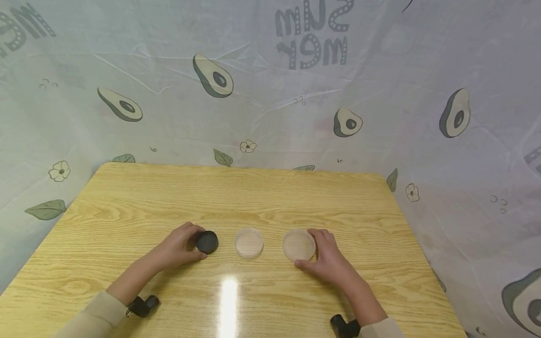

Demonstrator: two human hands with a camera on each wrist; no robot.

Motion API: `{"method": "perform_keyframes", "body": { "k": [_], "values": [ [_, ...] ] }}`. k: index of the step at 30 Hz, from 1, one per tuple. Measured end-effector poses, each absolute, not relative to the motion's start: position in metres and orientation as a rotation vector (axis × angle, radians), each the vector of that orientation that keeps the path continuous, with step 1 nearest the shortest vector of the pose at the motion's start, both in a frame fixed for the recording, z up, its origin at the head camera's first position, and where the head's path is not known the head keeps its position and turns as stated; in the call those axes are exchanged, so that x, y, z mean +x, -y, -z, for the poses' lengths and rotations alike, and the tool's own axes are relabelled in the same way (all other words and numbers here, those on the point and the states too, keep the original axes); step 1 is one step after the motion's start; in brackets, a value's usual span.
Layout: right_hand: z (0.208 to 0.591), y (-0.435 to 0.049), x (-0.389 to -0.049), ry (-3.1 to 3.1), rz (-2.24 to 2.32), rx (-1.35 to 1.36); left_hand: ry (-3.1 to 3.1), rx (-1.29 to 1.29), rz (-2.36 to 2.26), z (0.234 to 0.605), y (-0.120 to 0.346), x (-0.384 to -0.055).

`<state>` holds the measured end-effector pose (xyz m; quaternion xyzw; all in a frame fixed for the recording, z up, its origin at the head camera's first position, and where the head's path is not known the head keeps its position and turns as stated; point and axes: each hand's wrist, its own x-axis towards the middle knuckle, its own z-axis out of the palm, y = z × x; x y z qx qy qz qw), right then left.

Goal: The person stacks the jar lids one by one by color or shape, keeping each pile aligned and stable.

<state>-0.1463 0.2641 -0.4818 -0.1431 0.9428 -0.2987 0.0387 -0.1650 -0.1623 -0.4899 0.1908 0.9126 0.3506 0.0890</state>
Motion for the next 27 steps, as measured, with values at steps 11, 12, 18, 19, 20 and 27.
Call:
{"method": "perform_keyframes", "body": {
  "k": [11, 12, 18, 19, 20, 27],
  "values": [
    [0.4812, -0.2665, -0.145, -2.922, 0.882, -0.476, -2.715, 0.567, -1.023, 0.4896, 0.1607, -0.1658],
    [0.4812, -0.2665, -0.1447, -2.925, 0.879, -0.478, -2.715, 0.565, -1.023, 0.4895, 0.1603, -0.166],
    [0.482, -0.2675, -0.1432, -2.918, 0.885, -0.437, -2.711, 0.561, -1.05, 0.4906, 0.1581, -0.1666],
    [0.4818, -0.2679, -0.1429, -2.917, 0.889, -0.427, -2.711, 0.557, -1.054, 0.4909, 0.1579, -0.1666],
    [0.4814, -0.2681, -0.1425, -2.916, 0.896, -0.419, -2.709, 0.554, -1.058, 0.4911, 0.1579, -0.1664],
    [0.4753, -0.2699, -0.1393, -2.911, 0.934, -0.376, -2.713, 0.55, -1.05, 0.4933, 0.1596, -0.1654]
  ]
}}
